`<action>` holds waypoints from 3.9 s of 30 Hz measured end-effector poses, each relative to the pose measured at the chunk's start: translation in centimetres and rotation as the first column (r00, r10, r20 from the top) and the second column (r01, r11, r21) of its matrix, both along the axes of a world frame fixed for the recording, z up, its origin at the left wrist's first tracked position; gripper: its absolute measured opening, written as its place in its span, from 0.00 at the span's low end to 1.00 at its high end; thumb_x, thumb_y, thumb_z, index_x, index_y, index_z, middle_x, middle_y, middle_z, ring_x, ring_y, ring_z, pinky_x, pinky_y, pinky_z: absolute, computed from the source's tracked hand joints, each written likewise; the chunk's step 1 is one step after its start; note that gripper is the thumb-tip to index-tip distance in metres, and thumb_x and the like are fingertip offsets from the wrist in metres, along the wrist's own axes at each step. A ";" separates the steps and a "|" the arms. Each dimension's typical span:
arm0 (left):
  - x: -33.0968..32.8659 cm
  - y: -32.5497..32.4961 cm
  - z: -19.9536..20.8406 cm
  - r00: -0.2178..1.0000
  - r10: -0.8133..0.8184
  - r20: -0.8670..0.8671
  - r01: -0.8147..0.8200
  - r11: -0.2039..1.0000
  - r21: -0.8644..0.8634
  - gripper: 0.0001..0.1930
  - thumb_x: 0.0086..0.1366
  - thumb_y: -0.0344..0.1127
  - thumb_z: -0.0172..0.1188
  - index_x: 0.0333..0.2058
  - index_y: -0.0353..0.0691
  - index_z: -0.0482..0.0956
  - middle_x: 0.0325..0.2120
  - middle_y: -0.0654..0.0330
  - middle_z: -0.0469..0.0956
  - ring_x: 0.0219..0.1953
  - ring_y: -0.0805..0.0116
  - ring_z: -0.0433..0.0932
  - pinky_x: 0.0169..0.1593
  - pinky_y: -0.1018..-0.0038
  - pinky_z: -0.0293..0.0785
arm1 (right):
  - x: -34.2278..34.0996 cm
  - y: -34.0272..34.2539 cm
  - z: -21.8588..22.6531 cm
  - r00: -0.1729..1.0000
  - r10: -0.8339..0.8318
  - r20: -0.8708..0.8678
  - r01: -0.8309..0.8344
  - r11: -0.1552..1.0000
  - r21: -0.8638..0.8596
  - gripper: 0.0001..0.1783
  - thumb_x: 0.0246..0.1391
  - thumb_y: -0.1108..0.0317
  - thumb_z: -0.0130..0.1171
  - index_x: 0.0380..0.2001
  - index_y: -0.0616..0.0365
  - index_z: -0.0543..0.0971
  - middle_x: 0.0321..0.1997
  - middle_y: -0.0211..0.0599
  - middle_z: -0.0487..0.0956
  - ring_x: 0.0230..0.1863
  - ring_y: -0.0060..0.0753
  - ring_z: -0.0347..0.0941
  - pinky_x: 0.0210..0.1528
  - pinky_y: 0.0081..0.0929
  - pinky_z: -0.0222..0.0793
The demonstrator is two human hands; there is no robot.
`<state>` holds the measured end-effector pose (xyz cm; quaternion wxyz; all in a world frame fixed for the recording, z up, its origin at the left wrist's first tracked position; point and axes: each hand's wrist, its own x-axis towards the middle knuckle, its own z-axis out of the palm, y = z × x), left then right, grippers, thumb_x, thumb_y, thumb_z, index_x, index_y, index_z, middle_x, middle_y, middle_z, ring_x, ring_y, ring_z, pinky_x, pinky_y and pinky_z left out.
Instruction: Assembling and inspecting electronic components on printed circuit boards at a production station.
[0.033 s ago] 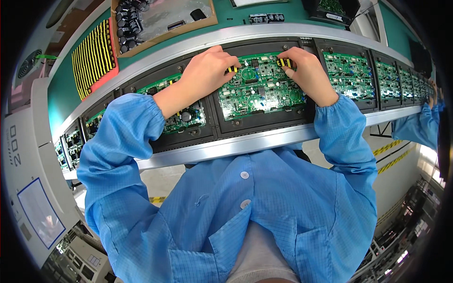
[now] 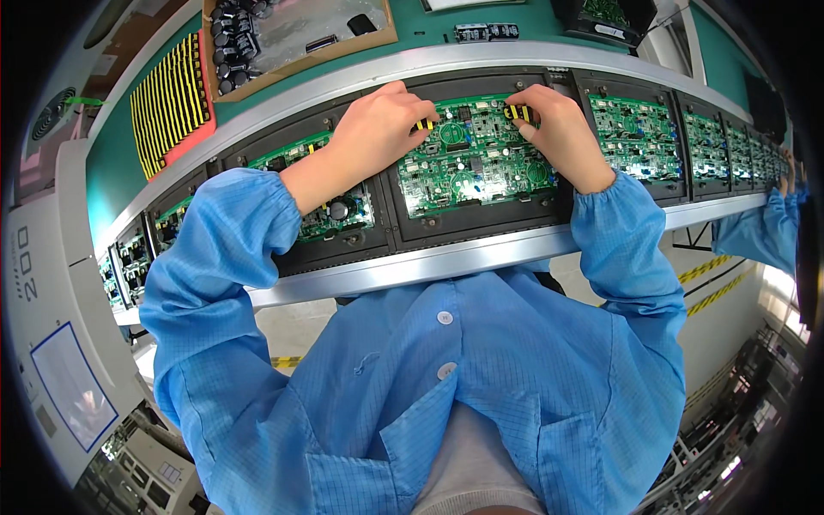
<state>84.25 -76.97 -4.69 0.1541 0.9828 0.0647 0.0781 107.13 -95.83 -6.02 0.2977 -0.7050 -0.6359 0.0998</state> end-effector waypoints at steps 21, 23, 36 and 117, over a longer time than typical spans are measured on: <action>-2.6 -3.4 1.1 0.990 -0.143 -0.022 0.116 0.874 -0.472 0.11 0.59 0.26 0.70 0.41 0.38 0.84 0.41 0.59 0.82 0.42 0.60 0.83 0.47 0.67 0.82 | -0.4 -0.3 -0.2 0.997 -0.042 0.063 0.041 0.999 0.025 0.16 0.51 0.78 0.69 0.45 0.59 0.82 0.41 0.35 0.78 0.32 0.35 0.74 0.37 0.30 0.74; -2.7 -3.5 0.3 0.987 -0.162 0.006 0.148 0.888 -0.435 0.11 0.59 0.26 0.69 0.42 0.39 0.84 0.41 0.59 0.82 0.44 0.58 0.82 0.49 0.65 0.81 | -0.3 -0.6 0.3 0.996 -0.067 0.063 0.065 0.997 0.035 0.15 0.51 0.78 0.69 0.44 0.60 0.82 0.39 0.34 0.77 0.31 0.33 0.73 0.35 0.27 0.74; -2.3 -3.6 -1.1 0.980 -0.195 -0.039 0.181 0.957 -0.228 0.12 0.56 0.29 0.70 0.40 0.42 0.85 0.39 0.62 0.82 0.46 0.59 0.79 0.50 0.63 0.80 | -3.2 -6.3 1.2 0.993 -0.108 -0.055 0.105 0.993 -0.061 0.19 0.46 0.76 0.74 0.45 0.55 0.85 0.41 0.36 0.83 0.40 0.37 0.79 0.44 0.31 0.77; 2.8 -0.8 1.2 0.963 -0.262 -0.071 0.258 0.964 -0.058 0.16 0.57 0.24 0.65 0.45 0.43 0.80 0.41 0.62 0.80 0.49 0.58 0.76 0.56 0.63 0.77 | 2.8 -1.5 4.4 0.982 0.153 -0.107 -0.177 0.944 -0.277 0.21 0.49 0.84 0.68 0.46 0.58 0.78 0.44 0.33 0.75 0.38 0.32 0.76 0.41 0.27 0.76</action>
